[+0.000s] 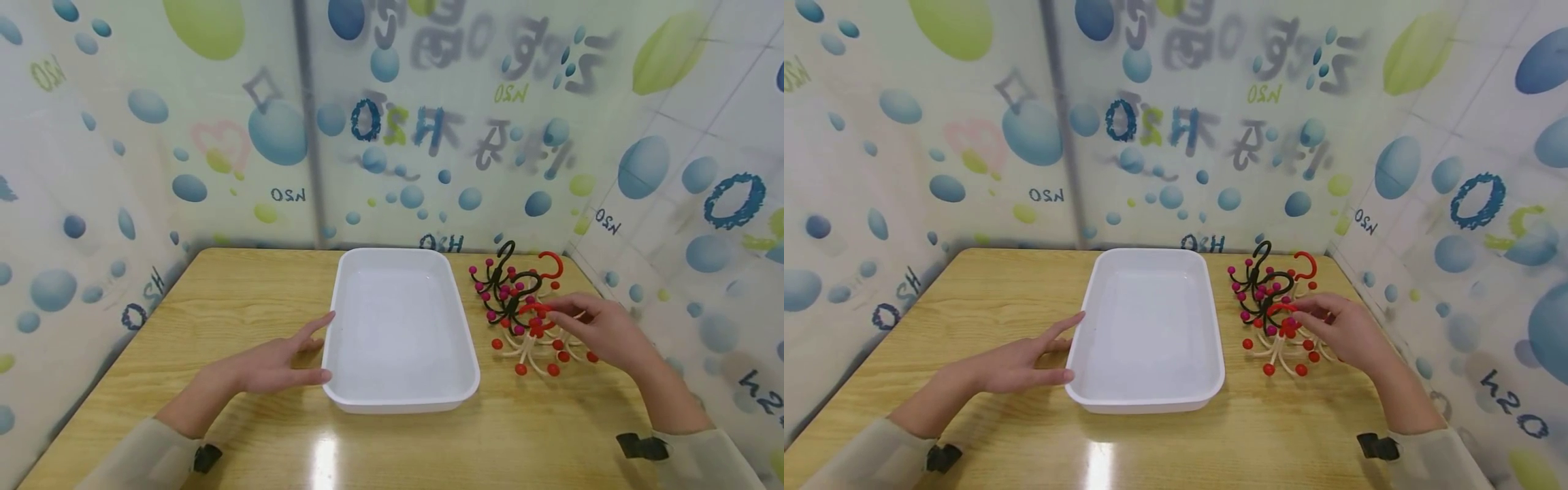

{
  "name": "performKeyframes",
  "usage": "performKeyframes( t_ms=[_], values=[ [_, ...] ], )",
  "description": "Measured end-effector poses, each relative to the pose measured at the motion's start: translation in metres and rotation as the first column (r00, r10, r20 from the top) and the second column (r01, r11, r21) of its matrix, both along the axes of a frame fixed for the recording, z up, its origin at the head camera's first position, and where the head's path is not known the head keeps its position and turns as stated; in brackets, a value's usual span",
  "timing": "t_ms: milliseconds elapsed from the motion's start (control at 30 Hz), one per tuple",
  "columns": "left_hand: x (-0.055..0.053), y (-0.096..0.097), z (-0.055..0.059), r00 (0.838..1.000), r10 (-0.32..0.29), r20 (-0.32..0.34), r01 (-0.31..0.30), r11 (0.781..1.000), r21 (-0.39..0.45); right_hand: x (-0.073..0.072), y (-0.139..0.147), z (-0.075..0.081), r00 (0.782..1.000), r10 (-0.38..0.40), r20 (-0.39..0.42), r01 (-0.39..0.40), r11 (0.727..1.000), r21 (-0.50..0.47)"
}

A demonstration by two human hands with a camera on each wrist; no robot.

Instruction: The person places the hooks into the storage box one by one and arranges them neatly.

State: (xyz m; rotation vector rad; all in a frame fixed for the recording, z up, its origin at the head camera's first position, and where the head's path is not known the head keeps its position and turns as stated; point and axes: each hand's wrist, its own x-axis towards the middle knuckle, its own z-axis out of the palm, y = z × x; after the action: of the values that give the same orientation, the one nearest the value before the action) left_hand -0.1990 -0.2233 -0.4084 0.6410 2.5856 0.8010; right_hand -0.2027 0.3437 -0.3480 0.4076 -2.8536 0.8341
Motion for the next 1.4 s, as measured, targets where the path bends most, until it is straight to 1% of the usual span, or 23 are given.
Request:
performKeyframes(
  t_ms=[267,467,500,600,733,767,933,1100,1233,1400],
  values=[
    [-0.001,-0.001,-0.002,1.000,-0.001,0.005,0.001,1.000,0.006,0.006,-0.007,0.009,0.997,0.014,-0.071,-0.017,0.999,-0.037],
    [-0.002,0.000,-0.001,1.000,-0.005,0.001,0.005,1.000,0.006,0.008,-0.021,0.021,0.994,0.015,-0.110,-0.023,0.997,-0.070],
    [-0.002,0.000,-0.001,1.000,-0.005,0.002,0.005,1.000,0.006,0.008,-0.024,0.024,0.994,0.014,-0.110,-0.023,0.997,-0.080],
    [-0.002,0.000,0.000,1.000,-0.005,0.001,0.005,1.000,0.003,0.004,-0.037,0.033,0.993,0.038,-0.116,-0.053,0.991,-0.125],
    [-0.002,0.000,0.000,1.000,-0.004,0.000,0.004,1.000,0.003,-0.004,-0.060,0.046,0.989,0.078,-0.124,-0.099,0.980,-0.174],
    [-0.002,0.000,0.000,1.000,-0.003,0.000,0.003,1.000,0.002,-0.006,-0.067,0.050,0.990,0.078,-0.120,-0.098,0.979,-0.178],
    [-0.001,0.000,0.001,1.000,0.002,0.002,-0.002,1.000,-0.001,-0.024,-0.097,0.066,0.993,0.098,-0.068,-0.109,0.978,-0.177],
    [-0.001,0.000,0.000,1.000,0.005,0.003,-0.005,1.000,0.000,-0.049,-0.127,0.073,0.987,0.155,-0.029,-0.158,0.969,-0.192],
    [-0.002,0.000,0.000,1.000,0.001,0.001,-0.001,1.000,0.000,-0.073,-0.151,0.070,0.981,0.192,0.012,-0.186,0.960,-0.208],
    [-0.002,0.001,0.000,1.000,0.007,0.015,-0.007,1.000,-0.004,-0.098,-0.180,0.057,0.971,0.223,0.081,-0.198,0.950,-0.242]
  ],
)
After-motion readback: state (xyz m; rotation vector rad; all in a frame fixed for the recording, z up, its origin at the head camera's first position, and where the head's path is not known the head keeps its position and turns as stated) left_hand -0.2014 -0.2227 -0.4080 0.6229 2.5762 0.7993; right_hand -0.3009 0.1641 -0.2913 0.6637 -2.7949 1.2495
